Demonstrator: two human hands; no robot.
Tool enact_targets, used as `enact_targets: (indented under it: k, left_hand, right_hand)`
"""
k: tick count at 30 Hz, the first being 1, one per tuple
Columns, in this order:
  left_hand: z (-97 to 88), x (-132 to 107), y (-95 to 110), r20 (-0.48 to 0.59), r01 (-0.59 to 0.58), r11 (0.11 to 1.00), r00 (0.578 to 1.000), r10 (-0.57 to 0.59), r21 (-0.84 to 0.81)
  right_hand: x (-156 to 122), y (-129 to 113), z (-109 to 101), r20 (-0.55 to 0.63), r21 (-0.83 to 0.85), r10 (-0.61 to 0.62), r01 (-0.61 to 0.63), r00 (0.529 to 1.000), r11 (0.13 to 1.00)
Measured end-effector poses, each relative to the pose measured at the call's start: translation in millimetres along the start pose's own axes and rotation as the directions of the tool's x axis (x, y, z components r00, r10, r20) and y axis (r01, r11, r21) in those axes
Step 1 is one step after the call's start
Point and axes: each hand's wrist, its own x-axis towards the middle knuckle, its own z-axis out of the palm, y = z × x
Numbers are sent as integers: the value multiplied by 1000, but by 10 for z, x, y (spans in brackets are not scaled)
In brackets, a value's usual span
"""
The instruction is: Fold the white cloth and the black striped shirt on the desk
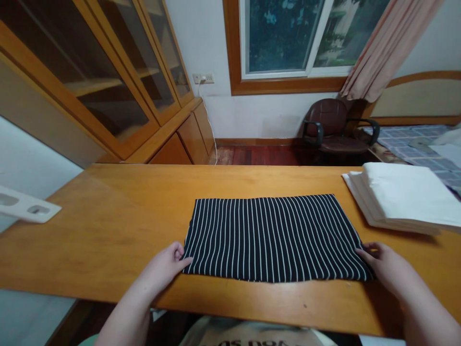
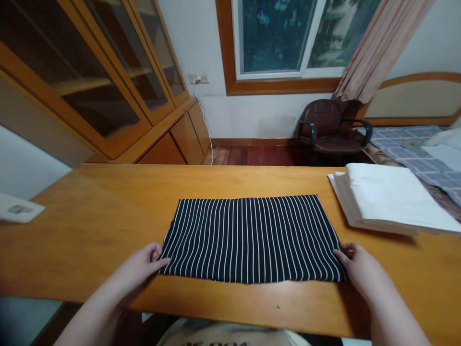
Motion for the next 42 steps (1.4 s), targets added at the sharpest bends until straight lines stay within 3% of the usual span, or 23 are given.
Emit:
enact_targets:
  k: [2,4,5,7,9,12,15,19,24,29,36,42]
  left_hand:
    - [-60,55,81,-102,-12,997,995,20,80]
    - [-80,122,245,-218,-64,986,971,97,151]
    - [-64,160,365,-243,-115,976,957,159,183]
    - [35,245,677,-197,-272,935,928,317,226]
    - [217,343,1042,-82,-431,867,883,463,249]
    - [587,509,1515,49,-552,786,825,563,279]
    - [949,668,1708,85,-552,758,824,561,346]
    - [1217,789,1633,67,-546,735,818,571,402]
    - [1200,852,1534,10,-515,762,831,556,392]
    - [999,979,1300,-57,-398,823,888,457,405]
    - [618,1123,760,-134,-237,845,931,338,480]
    - [595,1179,661,-149,-190,804,934,325,563]
  right_hand:
    - [13,-73,23,-116,-148,-85,67,990,987]
    - [-52,-334,40,-208,-284,-245,181,947,941]
    - [-109,-527,59,-199,-285,-323,260,925,923]
    - [-242,-989,139,-92,-184,-508,487,856,854]
    - [-359,-1468,280,36,-108,-634,634,772,766]
    - [-438,-2022,572,159,-42,-732,746,662,665]
    - [-406,-2267,890,242,-52,-725,755,644,654]
    - [-310,-2247,1199,246,-85,-723,757,646,648]
    - [-183,-2126,1280,198,-155,-722,748,663,645]
    - [16,-1940,1167,192,-248,-673,699,714,670]
    - [422,-1400,900,156,-375,-495,515,855,771]
    - [646,-1036,695,105,-457,-376,381,920,804]
